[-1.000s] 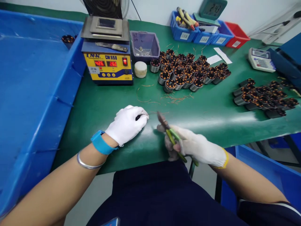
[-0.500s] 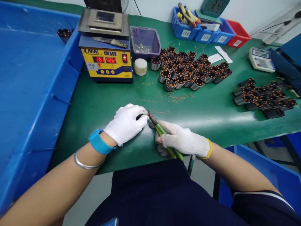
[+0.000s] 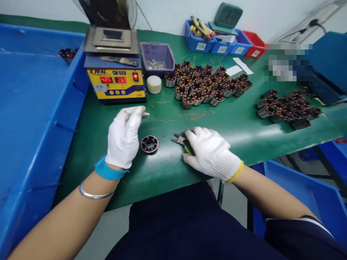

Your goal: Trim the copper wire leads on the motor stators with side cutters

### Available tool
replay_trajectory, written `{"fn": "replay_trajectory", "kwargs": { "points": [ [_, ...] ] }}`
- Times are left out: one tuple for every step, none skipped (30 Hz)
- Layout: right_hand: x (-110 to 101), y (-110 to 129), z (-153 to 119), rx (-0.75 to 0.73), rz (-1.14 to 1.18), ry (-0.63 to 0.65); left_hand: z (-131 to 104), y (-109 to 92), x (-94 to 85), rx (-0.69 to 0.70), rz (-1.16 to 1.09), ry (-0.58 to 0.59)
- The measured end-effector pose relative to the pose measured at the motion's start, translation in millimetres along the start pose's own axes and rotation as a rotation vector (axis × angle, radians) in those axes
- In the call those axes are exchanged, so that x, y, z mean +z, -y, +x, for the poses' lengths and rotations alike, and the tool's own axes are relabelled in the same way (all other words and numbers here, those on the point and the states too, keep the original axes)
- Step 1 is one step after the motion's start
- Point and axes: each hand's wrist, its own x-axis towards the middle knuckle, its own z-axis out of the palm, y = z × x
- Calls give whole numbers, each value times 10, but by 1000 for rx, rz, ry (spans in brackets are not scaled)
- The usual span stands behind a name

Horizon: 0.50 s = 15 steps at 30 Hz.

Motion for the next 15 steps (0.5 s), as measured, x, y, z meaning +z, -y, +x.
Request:
{"fn": "replay_trajectory", "kwargs": {
  "points": [
    [7,74,72,-69,26,-76,10,35,6,-10,11,-15],
    [18,162,158,-153,67,-149,22,67,13,-14,18,-33],
    [30,259,253,-246,115,-203,39,96,20,-28,28,-39],
    [43,356,347,-337,153,-226,61,118,24,-53,27,-41],
    [52,442,430,-411,177,-206,85,133,25,-85,19,-49],
    [57,506,493,-437,197,-177,110,139,24,-117,17,-51],
    [57,536,528,-446,217,-158,131,139,19,-145,13,-54],
    [55,522,531,-440,242,-150,147,132,13,-160,9,-61],
    [54,453,504,-417,275,-161,155,121,7,-173,7,-64],
    [60,326,453,-378,312,-194,155,108,3,-186,4,-57],
    [76,140,386,-315,348,-239,147,94,2,-197,4,-40],
    [102,-100,310,-224,376,-303,133,82,5,-210,9,-13],
    [140,-383,231,-81,383,-370,115,72,11,-221,15,9],
    [186,-696,150,97,356,-414,97,65,19,-229,24,31],
    [237,-1022,68,280,318,-438,80,61,29,-230,34,54]
  ]
}}
